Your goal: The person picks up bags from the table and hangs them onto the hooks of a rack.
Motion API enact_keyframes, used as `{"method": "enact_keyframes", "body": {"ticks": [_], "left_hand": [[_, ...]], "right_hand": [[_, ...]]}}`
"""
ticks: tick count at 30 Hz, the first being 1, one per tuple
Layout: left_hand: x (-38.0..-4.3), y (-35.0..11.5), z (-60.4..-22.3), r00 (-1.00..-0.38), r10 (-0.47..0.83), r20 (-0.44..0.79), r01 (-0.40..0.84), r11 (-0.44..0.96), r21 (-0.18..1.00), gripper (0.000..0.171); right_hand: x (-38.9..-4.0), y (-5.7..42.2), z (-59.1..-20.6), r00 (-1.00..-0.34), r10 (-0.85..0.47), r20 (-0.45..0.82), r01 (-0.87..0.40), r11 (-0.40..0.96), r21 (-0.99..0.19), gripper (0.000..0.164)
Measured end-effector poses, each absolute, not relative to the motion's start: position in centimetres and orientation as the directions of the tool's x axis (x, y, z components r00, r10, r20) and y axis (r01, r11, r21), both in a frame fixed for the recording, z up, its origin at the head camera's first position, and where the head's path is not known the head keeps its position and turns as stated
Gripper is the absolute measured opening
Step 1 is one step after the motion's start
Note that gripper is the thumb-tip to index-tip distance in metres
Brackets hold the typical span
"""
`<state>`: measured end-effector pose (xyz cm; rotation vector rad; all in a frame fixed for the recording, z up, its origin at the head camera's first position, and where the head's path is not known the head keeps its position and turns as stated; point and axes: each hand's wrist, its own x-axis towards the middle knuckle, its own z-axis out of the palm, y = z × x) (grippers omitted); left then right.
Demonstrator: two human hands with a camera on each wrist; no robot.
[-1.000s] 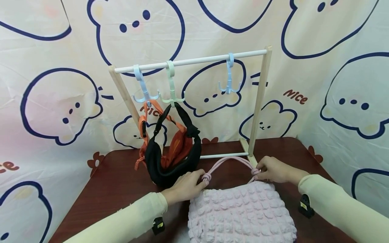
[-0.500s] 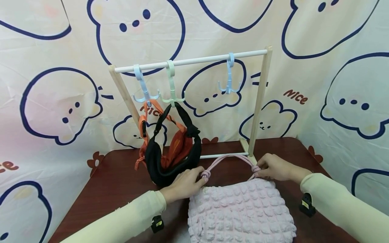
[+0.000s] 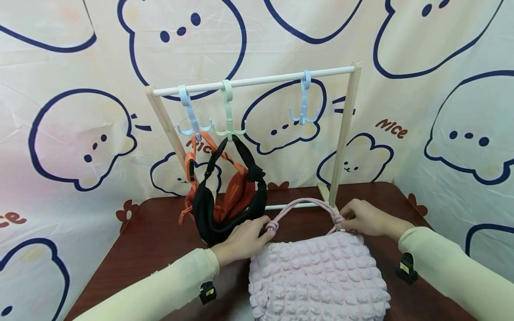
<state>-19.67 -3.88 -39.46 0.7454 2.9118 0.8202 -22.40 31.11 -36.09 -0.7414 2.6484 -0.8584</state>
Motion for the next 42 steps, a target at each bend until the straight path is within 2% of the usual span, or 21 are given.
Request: {"method": "enact_keyframes", "body": {"ticks": [28,42], "left_hand": [[-20.1,-4.2,-38.1,-0.888,0.434,0.152,0.446,0.733,0.515,0.016],[-20.3,-4.3,-37.0,-0.897,0.405,0.174,0.435,0.748,0.502,0.018]], "right_hand": [[-22.7,31.0,-33.9,-0.856,-0.515,-0.034,-0.397,0.699,-0.595,0.018],[-22.7,30.9,-33.0,-0.878,-0.478,0.019,-0.415,0.741,-0.527,0.014]]}}
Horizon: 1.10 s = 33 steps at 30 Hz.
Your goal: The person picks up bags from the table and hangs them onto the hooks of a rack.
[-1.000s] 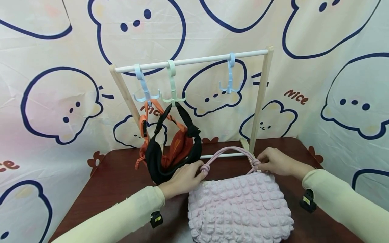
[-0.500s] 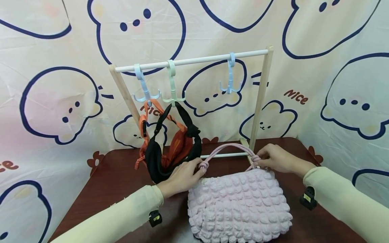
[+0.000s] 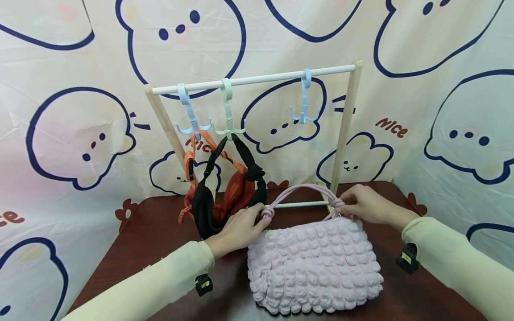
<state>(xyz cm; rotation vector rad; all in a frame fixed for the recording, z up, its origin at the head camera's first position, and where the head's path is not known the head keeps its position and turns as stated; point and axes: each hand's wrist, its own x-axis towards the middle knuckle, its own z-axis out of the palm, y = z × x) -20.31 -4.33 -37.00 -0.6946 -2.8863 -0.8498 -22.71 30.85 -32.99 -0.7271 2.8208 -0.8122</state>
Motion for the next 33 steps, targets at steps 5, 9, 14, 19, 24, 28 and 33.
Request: {"method": "enact_keyframes", "body": {"ticks": [5,9,14,19,24,28,33], "left_hand": [[-20.4,-4.3,-36.6,-0.894,0.405,0.190,0.443,0.742,0.503,0.023],[-20.6,-4.3,-36.4,-0.891,0.406,0.204,0.450,0.728,0.517,0.021],[-20.8,-4.4,-36.1,-0.888,0.404,0.221,0.458,0.721,0.520,0.020],[-20.8,-4.4,-35.7,-0.887,0.400,0.233,0.460,0.716,0.525,0.022],[-20.9,-4.4,-35.2,-0.891,0.390,0.234,0.453,0.722,0.522,0.024],[-20.8,-4.4,-34.9,-0.893,0.385,0.230,0.448,0.723,0.526,0.025],[-20.9,-4.5,-34.6,-0.889,0.391,0.237,0.456,0.722,0.521,0.026]], "right_hand": [[-22.7,30.9,-32.7,-0.884,-0.465,0.052,-0.422,0.745,-0.516,0.014],[-22.6,31.0,-32.5,-0.891,-0.449,0.070,-0.419,0.751,-0.510,0.016],[-22.7,31.0,-32.4,-0.896,-0.433,0.095,-0.419,0.757,-0.501,0.019],[-22.9,31.1,-32.3,-0.891,-0.433,0.133,-0.439,0.755,-0.487,0.016],[-23.1,31.1,-32.1,-0.888,-0.434,0.148,-0.447,0.747,-0.491,0.014],[-23.0,31.0,-31.8,-0.890,-0.428,0.155,-0.444,0.740,-0.505,0.015],[-22.9,31.0,-31.6,-0.889,-0.423,0.173,-0.448,0.731,-0.515,0.015]]}}
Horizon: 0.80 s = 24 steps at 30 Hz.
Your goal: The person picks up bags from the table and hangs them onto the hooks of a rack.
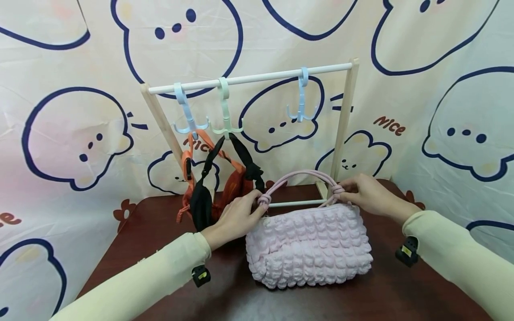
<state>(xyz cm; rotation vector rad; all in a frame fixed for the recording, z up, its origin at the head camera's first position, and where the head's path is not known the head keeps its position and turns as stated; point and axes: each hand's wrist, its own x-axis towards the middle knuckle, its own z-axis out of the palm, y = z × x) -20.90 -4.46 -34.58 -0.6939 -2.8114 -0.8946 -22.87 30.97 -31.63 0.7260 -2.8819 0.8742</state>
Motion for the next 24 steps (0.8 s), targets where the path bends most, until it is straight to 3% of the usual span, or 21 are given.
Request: {"method": "enact_keyframes", "body": {"ticks": [24], "left_hand": [[-21.17,-4.78,-33.59,-0.889,0.375,0.263,0.458,0.736,0.498,0.026]], "right_hand": [[-23.00,30.30,-30.91,-0.888,-0.405,0.218,-0.457,0.727,-0.512,0.013]]}}
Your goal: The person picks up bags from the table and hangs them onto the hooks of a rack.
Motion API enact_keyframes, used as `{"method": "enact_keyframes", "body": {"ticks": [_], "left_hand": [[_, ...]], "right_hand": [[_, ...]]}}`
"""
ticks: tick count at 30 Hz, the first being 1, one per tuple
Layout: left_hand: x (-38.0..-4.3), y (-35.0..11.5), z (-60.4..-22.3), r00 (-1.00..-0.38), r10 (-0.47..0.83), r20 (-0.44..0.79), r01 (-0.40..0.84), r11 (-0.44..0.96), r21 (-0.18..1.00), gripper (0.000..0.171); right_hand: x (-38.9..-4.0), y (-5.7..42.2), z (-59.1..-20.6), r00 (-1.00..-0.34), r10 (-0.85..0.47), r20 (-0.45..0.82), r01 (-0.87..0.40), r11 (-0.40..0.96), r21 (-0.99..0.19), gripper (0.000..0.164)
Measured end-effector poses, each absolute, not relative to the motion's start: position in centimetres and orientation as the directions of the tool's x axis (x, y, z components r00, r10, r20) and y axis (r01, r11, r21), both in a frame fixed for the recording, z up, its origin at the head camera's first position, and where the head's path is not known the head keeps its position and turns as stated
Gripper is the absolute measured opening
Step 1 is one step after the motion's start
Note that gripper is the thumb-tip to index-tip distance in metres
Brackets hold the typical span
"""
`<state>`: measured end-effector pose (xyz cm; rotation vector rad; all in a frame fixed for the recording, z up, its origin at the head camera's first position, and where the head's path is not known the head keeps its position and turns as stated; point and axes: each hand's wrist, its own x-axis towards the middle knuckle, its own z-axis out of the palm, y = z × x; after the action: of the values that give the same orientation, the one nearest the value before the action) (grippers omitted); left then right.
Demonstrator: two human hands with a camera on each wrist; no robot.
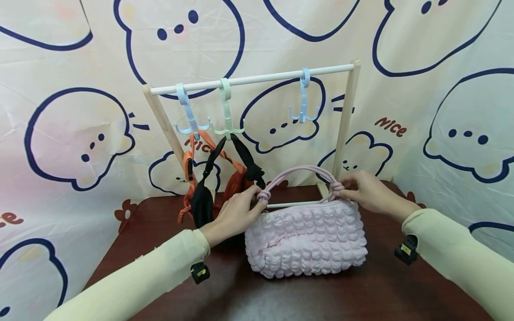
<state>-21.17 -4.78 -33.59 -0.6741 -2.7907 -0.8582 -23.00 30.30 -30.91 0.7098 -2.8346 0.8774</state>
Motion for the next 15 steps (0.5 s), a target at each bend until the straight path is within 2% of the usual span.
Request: {"method": "enact_keyframes", "body": {"ticks": [15], "left_hand": [[-21.48,-4.56,-32.88,-0.893,0.357,0.276,0.450,0.731,0.512,0.025]], "right_hand": [[-23.28,30.32,-30.23,-0.872,-0.401,0.280,-0.489,0.709,-0.509,0.020]]}}
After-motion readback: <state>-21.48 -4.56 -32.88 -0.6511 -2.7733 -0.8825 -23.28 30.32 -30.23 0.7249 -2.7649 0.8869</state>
